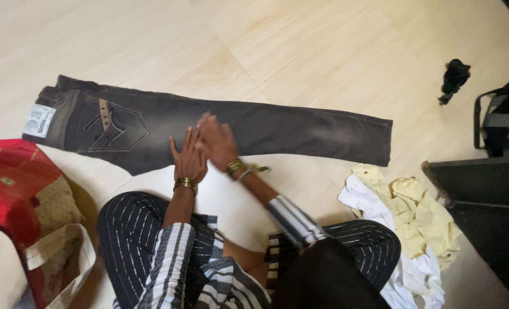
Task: The person takes a pair of tan trousers and a pair of dark jeans from a bag, spreads them on the floor one at a time, and folds each into a rectangle before placing them back in the bag.
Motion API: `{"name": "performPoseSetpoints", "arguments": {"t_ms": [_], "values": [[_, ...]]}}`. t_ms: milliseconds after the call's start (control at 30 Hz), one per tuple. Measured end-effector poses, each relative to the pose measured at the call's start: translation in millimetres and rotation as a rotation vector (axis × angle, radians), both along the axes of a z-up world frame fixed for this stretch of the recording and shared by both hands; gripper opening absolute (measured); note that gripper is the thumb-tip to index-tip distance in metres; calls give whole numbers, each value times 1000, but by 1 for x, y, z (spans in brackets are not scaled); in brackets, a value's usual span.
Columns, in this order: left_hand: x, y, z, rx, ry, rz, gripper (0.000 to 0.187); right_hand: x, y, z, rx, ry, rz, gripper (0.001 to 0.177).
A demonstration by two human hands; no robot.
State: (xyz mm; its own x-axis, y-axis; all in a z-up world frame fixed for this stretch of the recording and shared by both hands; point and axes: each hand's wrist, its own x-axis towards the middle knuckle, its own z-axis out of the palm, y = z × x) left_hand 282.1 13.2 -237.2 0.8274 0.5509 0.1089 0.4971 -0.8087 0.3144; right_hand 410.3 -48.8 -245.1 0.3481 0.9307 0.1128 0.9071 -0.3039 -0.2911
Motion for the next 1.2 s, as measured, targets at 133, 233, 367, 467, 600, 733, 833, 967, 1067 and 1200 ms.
{"name": "performPoseSetpoints", "arguments": {"t_ms": [133, 233, 367, 467, 600, 733, 833, 967, 1067, 1200], "values": [[-1, 3, -8, 83, 157, 3, 52, -17, 11, -14, 69, -91, -53, 68], [-5, -1, -8, 48, 69, 13, 53, 39, -32, -13, 27, -184, -139, 67], [-1, -5, -3, 62, 47, 34, 60, 138, -108, -13, 47, -216, -357, 69], [1, -5, -4, 68, 74, 59, 60, 211, -176, -6, 52, -421, -639, 69], [1, -4, -7, 54, 0, 86, 63, 272, -278, 13, -149, -80, -1105, 90], [4, -2, -11, 56, 35, 97, 66, 270, -323, 29, -124, 26, -1396, 98], [3, -1, -12, 47, 49, 104, 65, 271, -314, 27, -123, 38, -1479, 99], [3, -2, -11, 45, 38, 107, 64, 274, -266, 16, -124, -121, -1345, 94], [3, -3, -10, 44, 38, 103, 64, 270, -221, 9, -93, -121, -1147, 91], [2, -3, -4, 43, 62, 102, 65, 264, -220, 5, -289, 31, -1182, 91]]}}
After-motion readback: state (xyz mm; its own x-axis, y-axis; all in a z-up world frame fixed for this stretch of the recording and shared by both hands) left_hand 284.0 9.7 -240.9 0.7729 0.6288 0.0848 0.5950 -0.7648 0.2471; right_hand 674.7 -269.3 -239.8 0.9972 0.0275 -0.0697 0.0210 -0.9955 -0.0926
